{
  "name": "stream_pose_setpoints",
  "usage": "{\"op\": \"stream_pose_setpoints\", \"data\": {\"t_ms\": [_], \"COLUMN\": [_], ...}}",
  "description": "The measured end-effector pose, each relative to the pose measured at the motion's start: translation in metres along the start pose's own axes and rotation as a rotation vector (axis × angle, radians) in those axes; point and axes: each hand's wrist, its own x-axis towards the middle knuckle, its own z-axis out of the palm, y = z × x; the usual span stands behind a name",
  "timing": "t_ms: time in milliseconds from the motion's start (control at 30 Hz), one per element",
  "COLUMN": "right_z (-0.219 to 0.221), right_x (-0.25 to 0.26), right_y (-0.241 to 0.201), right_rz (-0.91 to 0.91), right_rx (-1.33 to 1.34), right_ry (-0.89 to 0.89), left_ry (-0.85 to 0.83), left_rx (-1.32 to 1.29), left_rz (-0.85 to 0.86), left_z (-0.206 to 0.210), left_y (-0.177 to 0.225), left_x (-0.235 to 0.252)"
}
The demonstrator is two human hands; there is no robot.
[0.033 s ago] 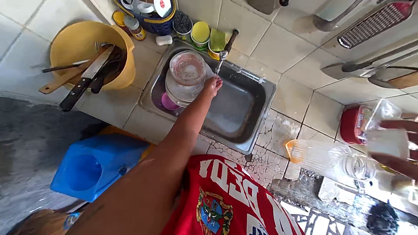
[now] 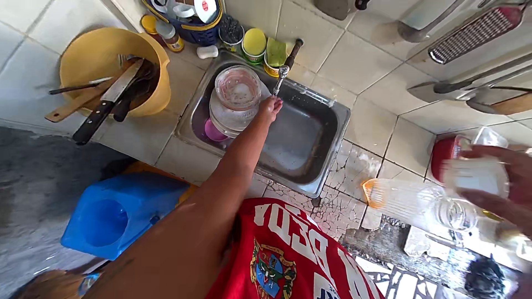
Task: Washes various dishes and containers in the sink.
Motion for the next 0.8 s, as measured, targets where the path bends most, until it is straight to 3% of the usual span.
{"op": "stream_pose_setpoints", "data": {"t_ms": [100, 200, 267, 333, 500, 633, 700, 800], "right_z": [0.094, 0.218, 0.284, 0.330, 0.391, 0.410, 0.413, 0.419], "right_x": [0.070, 0.153, 0.208, 0.254, 0.333, 0.376, 0.385, 0.390], "right_y": [0.003, 0.016, 0.019, 0.023, 0.017, 0.014, 0.014, 0.016], "right_rz": [-0.166, 0.095, 0.320, 0.524, 0.771, 0.794, 0.814, 0.523], "right_rx": [0.572, 1.195, 1.482, 1.602, 1.578, 1.343, 1.116, 0.764], "right_ry": [-0.167, -0.274, -0.186, -0.021, 0.212, 0.209, 0.245, 0.299], "left_ry": [-0.032, -0.077, -0.104, -0.136, -0.176, -0.224, -0.213, -0.065], "left_rx": [-0.182, -0.171, -0.131, -0.049, 0.333, 0.515, 0.523, 0.467], "left_rz": [0.007, -0.047, -0.104, -0.162, -0.208, 0.097, 0.158, 0.249], "left_z": [0.004, 0.007, 0.007, 0.004, -0.009, -0.016, -0.022, -0.016], "left_y": [0.005, 0.008, 0.012, 0.013, 0.011, -0.002, -0.009, -0.012], "left_x": [0.022, 0.034, 0.038, 0.039, 0.022, 0.017, 0.019, 0.022]}}
